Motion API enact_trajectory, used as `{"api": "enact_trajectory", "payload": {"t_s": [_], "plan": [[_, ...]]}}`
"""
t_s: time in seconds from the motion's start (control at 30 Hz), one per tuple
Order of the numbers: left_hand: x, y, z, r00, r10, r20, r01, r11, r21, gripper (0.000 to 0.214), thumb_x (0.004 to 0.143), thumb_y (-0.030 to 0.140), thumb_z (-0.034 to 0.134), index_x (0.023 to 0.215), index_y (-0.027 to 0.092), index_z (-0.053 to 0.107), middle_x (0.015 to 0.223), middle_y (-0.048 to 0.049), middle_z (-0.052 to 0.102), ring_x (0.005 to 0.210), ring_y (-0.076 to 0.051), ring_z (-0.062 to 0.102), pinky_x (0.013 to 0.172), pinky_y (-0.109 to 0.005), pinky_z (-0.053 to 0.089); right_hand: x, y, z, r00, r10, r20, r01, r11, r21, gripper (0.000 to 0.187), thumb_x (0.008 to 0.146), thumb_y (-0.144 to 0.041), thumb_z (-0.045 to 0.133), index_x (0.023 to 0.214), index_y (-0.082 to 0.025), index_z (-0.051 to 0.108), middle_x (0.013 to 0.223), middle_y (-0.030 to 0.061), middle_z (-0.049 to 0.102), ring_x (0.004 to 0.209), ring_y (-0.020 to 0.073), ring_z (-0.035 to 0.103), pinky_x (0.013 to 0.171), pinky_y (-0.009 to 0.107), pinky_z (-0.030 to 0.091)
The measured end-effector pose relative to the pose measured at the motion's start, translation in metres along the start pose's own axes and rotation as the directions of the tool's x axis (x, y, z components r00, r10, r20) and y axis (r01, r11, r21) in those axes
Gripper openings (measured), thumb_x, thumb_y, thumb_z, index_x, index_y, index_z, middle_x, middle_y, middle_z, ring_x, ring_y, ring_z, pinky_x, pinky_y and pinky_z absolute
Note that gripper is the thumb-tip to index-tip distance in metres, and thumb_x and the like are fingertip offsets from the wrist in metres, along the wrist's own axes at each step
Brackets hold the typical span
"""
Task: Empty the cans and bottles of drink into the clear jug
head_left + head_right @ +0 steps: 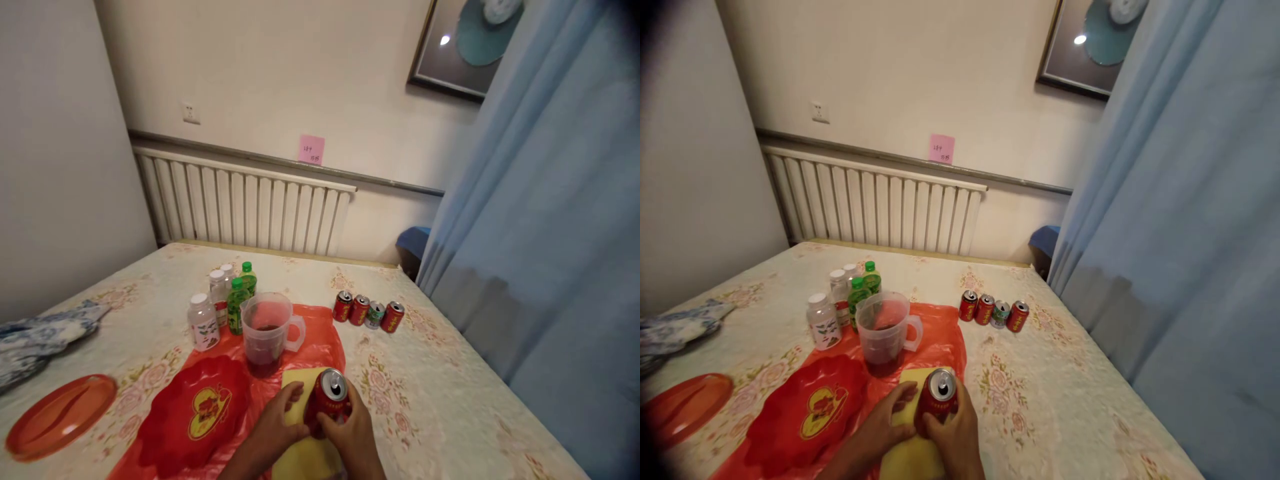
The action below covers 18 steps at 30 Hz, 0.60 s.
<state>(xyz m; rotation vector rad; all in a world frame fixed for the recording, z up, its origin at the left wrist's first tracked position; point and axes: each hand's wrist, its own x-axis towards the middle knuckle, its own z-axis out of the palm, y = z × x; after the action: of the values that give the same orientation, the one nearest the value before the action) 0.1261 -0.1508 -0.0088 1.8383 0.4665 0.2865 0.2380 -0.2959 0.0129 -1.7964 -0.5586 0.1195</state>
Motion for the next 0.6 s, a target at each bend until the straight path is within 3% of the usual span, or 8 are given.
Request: {"api": "enact_trajectory", "payload": {"t_s": [0.07,0.17,0.33,0.6], "plan": [[0.005,-0.008,0.013,0.992,-0.023,-0.122,0.043,0.985,0.169,0.047,0.070,0.030,0.065,0.116,0.020,0.060,0.123,-0.0105,0.065,0.114,-0.029,0.059,0.101,-0.042,0.046,0.011,0.012,-0.019,0.999,0.018,-0.031,-0.017,1.000,0.024,0.062,0.052,-0.022,0.072,0.113,-0.017,0.067,0.109,0.0104,0.075,0.102,0.0309,0.070,0.089,0.038,0.058],[0.011,-0.023,0.034,0.973,0.059,-0.221,0.036,0.916,0.400,0.019,0.083,0.028,0.050,0.096,0.020,0.061,0.102,-0.0098,0.066,0.100,-0.027,0.062,0.093,-0.040,0.048,0.032,0.030,-0.048,0.995,0.023,-0.101,-0.020,0.999,0.033,0.059,0.053,-0.026,0.073,0.111,-0.017,0.068,0.109,0.0103,0.074,0.101,0.0307,0.070,0.087,0.038,0.058],[0.009,-0.046,0.060,0.931,0.219,-0.293,0.012,0.783,0.621,0.019,0.091,0.027,0.041,0.092,0.023,0.060,0.099,-0.0099,0.064,0.098,-0.028,0.060,0.093,-0.042,0.045,0.079,0.064,-0.095,0.967,0.055,-0.249,-0.054,0.998,0.010,0.057,0.050,-0.031,0.078,0.105,-0.017,0.069,0.099,0.0089,0.076,0.093,0.0310,0.071,0.080,0.039,0.058],[0.011,-0.061,0.063,0.912,0.256,-0.320,0.007,0.771,0.637,0.020,0.091,0.029,0.041,0.099,0.027,0.059,0.105,-0.0106,0.065,0.106,-0.031,0.061,0.097,-0.046,0.046,0.151,0.112,-0.144,0.918,0.023,-0.395,-0.063,0.994,-0.091,0.055,0.051,-0.039,0.079,0.101,-0.018,0.068,0.096,0.0075,0.074,0.092,0.0302,0.069,0.085,0.039,0.051]]}}
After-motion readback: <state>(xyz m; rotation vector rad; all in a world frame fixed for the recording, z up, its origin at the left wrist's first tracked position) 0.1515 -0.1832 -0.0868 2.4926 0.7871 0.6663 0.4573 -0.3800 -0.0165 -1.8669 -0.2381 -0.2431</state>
